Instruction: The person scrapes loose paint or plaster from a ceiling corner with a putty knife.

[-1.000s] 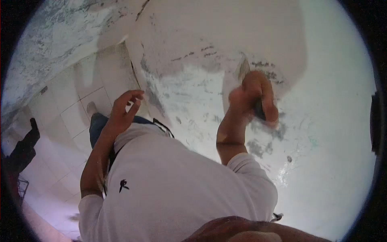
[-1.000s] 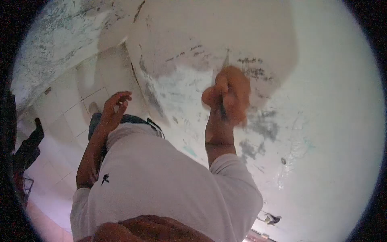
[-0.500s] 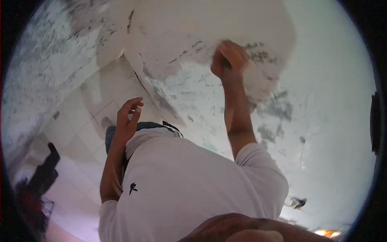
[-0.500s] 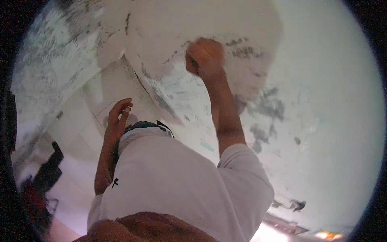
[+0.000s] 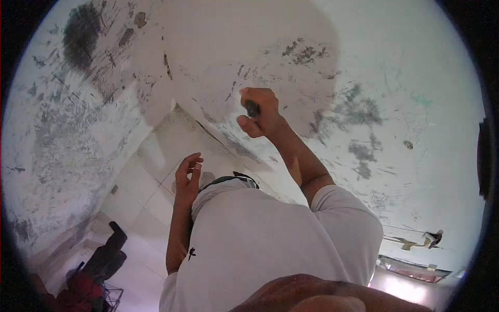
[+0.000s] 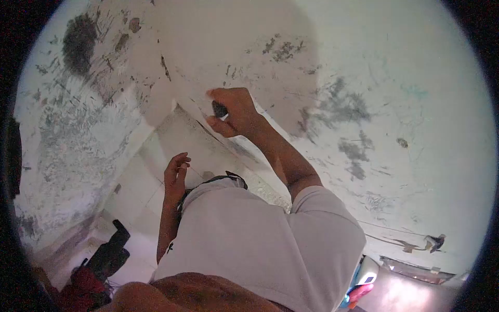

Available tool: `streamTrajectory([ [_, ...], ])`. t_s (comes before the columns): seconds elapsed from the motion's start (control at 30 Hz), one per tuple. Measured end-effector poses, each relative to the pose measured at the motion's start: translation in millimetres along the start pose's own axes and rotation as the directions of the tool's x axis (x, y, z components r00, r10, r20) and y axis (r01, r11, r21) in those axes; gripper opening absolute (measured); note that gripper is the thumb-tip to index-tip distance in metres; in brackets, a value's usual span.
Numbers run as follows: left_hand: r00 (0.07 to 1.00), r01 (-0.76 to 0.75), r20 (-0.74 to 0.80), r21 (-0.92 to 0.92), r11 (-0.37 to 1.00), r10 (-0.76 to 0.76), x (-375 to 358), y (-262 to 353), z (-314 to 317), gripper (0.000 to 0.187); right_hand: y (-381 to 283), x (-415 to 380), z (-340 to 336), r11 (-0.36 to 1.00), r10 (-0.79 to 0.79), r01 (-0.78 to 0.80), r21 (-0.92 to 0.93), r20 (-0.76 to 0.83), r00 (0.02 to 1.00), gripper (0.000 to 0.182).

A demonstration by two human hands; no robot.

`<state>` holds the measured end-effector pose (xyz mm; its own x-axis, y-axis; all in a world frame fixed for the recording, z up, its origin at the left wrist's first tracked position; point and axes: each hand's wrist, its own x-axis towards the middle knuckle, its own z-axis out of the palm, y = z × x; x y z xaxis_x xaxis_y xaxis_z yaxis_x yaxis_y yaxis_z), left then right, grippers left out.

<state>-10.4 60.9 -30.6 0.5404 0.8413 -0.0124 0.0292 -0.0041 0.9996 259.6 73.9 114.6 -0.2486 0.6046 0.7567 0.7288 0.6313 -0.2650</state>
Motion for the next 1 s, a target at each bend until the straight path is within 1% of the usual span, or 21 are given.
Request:
streamTrajectory([
  [0.03, 1.0, -0.003, 0.009, 0.015, 1.0, 0.003, -1, 0, -2, 0.027, -3, -6, 1, 0.983, 0.115, -0.087, 0.159, -0.18, 0.977, 0.026],
  [0.07, 1.0, 0.002, 0.016, 0.025, 1.0, -0.002, -2, 1, -3, 0.028, -4, -16, 0, 0.94, 0.302, -0.258, 0.222, -0.197, 0.933, 0.039],
  [0.1, 1.0, 0.007, 0.016, 0.032, 0.999, -0.008, -3, 2, -3, 0.028, -8, -17, -3, 0.94, 0.3, -0.253, 0.228, -0.202, 0.932, 0.039],
  [0.17, 1.0, 0.008, 0.016, 0.036, 0.999, -0.008, -4, 0, -3, 0.028, -15, -16, -12, 0.784, 0.6, -0.456, 0.421, -0.329, 0.729, 0.043],
  [0.2, 1.0, 0.007, 0.02, 0.027, 1.0, -0.007, -2, 2, -2, 0.028, -11, -19, -17, 0.784, 0.598, -0.452, 0.424, -0.326, 0.732, 0.043],
  [0.27, 0.999, 0.014, 0.039, 0.044, 0.999, -0.016, 0, 4, 0, 0.028, 2, -28, -28, 0.63, 0.61, -0.13, 0.766, -0.384, 0.693, 0.049],
  [0.3, 0.998, 0.023, 0.063, 0.059, 0.998, -0.027, 0, 8, 3, 0.028, 3, -26, -32, 0.624, 0.612, -0.144, 0.768, -0.366, 0.702, 0.049],
  [0.37, 0.997, 0.02, 0.071, 0.04, 0.999, -0.022, 1, 17, 11, 0.028, -2, -15, -42, 0.722, 0.443, -0.051, 0.69, -0.404, 0.8, 0.056],
  [0.43, 0.99, -0.024, 0.142, 0.06, 0.998, 0.015, 3, 17, 16, 0.029, -7, -2, -42, 0.731, 0.418, -0.056, 0.68, -0.382, 0.824, 0.06],
  [0.5, 0.989, -0.028, 0.148, 0.062, 0.998, 0.019, 1, 16, 20, 0.029, 0, 4, -39, 0.819, 0.209, 0.037, 0.573, -0.357, 0.91, 0.06],
  [0.53, 0.987, -0.016, 0.158, 0.055, 0.998, 0.007, 0, 17, 20, 0.028, 2, 8, -35, 0.816, 0.212, 0.029, 0.578, -0.344, 0.915, 0.06],
  [0.6, 0.985, 0.009, 0.171, 0.04, 0.999, -0.016, -4, 12, 21, 0.028, 0, 12, -26, 0.928, -0.026, 0.179, 0.328, -0.422, 0.906, 0.06],
  [0.63, 0.983, 0.062, 0.167, 0.051, 0.997, -0.07, -8, 8, 18, 0.027, -6, 16, -27, 0.929, -0.012, 0.162, 0.332, -0.413, 0.911, 0.06],
  [0.67, 0.979, 0.107, 0.165, 0.063, 0.992, -0.116, -9, 5, 15, 0.026, -13, 23, -29, 0.941, -0.102, 0.202, 0.273, -0.34, 0.935, 0.065],
  [0.77, 0.975, 0.093, 0.198, 0.038, 0.995, -0.099, -8, -2, 6, 0.026, 5, 36, -18, 0.937, -0.27, 0.319, 0.141, -0.287, 0.919, 0.065],
  [0.83, 0.958, 0.128, 0.247, 0.079, 0.989, -0.143, -4, -6, 3, 0.025, 14, 37, -16, 0.975, -0.222, 0.223, -0.001, 0.072, 0.972, 0.06],
  [0.87, 0.955, 0.136, 0.259, 0.062, 0.989, -0.148, -1, -9, 1, 0.025, 8, 36, -11, 0.981, -0.167, 0.163, 0.107, 0.037, 0.985, 0.05],
  [0.9, 0.951, 0.138, 0.272, 0.043, 0.99, -0.144, 4, -12, -2, 0.025, 1, 31, -12, 0.987, -0.143, 0.139, 0.085, 0.034, 0.989, 0.05],
  [0.93, 0.949, 0.101, 0.296, 0.032, 0.994, -0.106, 9, -15, -5, 0.026, -2, 28, -13, 0.983, -0.158, 0.16, 0.091, -0.03, 0.987, 0.042],
  [0.97, 0.948, 0.093, 0.302, 0.037, 0.995, -0.1, 19, -18, -9, 0.026, 4, 23, -17, 0.997, 0.077, -0.073, -0.025, 0.227, 0.971, 0.033],
  [1.0, 0.944, 0.117, 0.304, 0.056, 0.992, -0.128, 24, -13, -13, 0.026, 8, 23, -20, 0.932, 0.335, -0.208, -0.296, 0.489, 0.805, 0.027],
])
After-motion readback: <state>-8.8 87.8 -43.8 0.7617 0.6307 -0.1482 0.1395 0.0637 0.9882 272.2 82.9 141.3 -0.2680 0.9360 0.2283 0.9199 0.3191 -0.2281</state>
